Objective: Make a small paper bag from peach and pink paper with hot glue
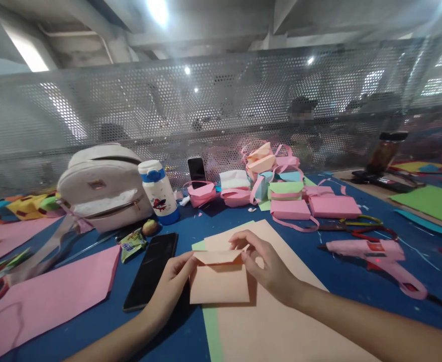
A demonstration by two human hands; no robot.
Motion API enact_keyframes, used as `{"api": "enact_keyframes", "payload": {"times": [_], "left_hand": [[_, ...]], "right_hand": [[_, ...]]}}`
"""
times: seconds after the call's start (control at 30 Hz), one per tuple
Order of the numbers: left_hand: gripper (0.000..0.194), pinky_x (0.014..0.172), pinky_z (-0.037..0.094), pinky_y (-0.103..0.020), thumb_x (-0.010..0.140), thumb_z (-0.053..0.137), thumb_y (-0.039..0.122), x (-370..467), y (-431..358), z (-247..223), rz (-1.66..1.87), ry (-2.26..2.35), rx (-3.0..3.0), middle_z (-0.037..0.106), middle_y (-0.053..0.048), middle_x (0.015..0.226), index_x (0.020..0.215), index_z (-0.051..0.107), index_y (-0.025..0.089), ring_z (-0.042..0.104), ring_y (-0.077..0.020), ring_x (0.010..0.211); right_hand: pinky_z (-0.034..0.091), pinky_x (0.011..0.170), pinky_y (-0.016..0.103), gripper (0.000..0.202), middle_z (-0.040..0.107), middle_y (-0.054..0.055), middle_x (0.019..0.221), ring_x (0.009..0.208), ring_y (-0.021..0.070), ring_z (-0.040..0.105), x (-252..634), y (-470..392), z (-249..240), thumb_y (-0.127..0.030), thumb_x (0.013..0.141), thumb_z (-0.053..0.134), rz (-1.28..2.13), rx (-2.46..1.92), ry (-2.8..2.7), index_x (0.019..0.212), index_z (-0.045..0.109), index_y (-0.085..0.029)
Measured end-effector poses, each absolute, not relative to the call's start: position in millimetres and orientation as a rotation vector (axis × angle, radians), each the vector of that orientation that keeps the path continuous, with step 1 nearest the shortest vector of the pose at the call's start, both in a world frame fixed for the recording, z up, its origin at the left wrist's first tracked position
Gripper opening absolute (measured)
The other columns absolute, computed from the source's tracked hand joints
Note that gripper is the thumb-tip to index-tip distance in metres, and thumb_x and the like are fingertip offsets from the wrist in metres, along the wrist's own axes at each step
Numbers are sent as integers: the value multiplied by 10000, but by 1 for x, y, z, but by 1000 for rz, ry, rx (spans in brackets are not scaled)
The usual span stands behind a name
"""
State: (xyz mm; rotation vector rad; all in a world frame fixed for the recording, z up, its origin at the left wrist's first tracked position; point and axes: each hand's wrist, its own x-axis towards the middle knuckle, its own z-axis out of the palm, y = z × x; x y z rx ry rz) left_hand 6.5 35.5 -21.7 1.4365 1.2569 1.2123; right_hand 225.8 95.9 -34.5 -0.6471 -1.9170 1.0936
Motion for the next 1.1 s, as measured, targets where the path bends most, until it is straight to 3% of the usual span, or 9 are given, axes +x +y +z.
{"api": "enact_keyframes", "payload": {"times": [0.13, 0.23, 0.33, 0.5, 0.7, 0.83, 1.1], "left_hand": [[496, 557, 322, -218, 837, 556, 556, 7, 36, -23, 1206, 1265, 1416, 618, -26, 618, 651, 685, 115, 464, -142, 592], [536, 535, 297, -215, 817, 565, 594, 8, 36, -23, 1180, 1267, 1424, 545, -6, 554, 585, 648, 117, 409, -122, 553], [535, 569, 337, -220, 811, 570, 611, 9, 36, -24, 1144, 1226, 1441, 575, -17, 593, 644, 688, 117, 452, -138, 584], [486, 650, 386, -240, 814, 588, 598, 11, 36, -22, 1099, 1145, 1451, 632, -40, 704, 745, 711, 133, 526, -182, 696], [538, 547, 292, -219, 812, 562, 631, 10, 37, -19, 1027, 1183, 1480, 408, 20, 571, 558, 508, 161, 366, -120, 571], [560, 546, 247, -229, 836, 529, 633, 9, 38, -21, 1004, 1207, 1531, 342, 32, 564, 534, 428, 172, 320, -113, 570], [540, 565, 255, -234, 851, 527, 619, 10, 38, -23, 995, 1179, 1511, 393, 13, 612, 632, 579, 128, 333, -120, 603]], "right_hand": [[421, 758, 287, 215, 591, 48, 1022, 941, 205, 564, 224, 94, -29, -381, 983, 453, 1109, -679, -1907, 1048, 589, -228], [384, 647, 270, 262, 562, 16, 850, 753, 168, 520, 223, 94, -29, -417, 988, 440, 1137, -732, -1889, 935, 591, -209], [317, 580, 265, 314, 447, -22, 717, 632, 140, 401, 223, 95, -29, -438, 989, 431, 1129, -789, -1873, 808, 530, -201], [297, 590, 269, 365, 360, -34, 688, 640, 143, 364, 222, 95, -28, -457, 985, 432, 1115, -789, -1873, 717, 418, -208], [295, 582, 272, 422, 397, -23, 666, 631, 145, 392, 220, 95, -26, -499, 972, 439, 1145, -790, -1929, 676, 429, -199], [279, 566, 272, 428, 384, -30, 636, 602, 134, 374, 219, 95, -26, -482, 971, 451, 1128, -770, -1941, 653, 428, -196], [294, 570, 268, 431, 398, -28, 634, 601, 136, 391, 220, 94, -25, -478, 970, 443, 1093, -757, -1992, 644, 422, -197]]}}
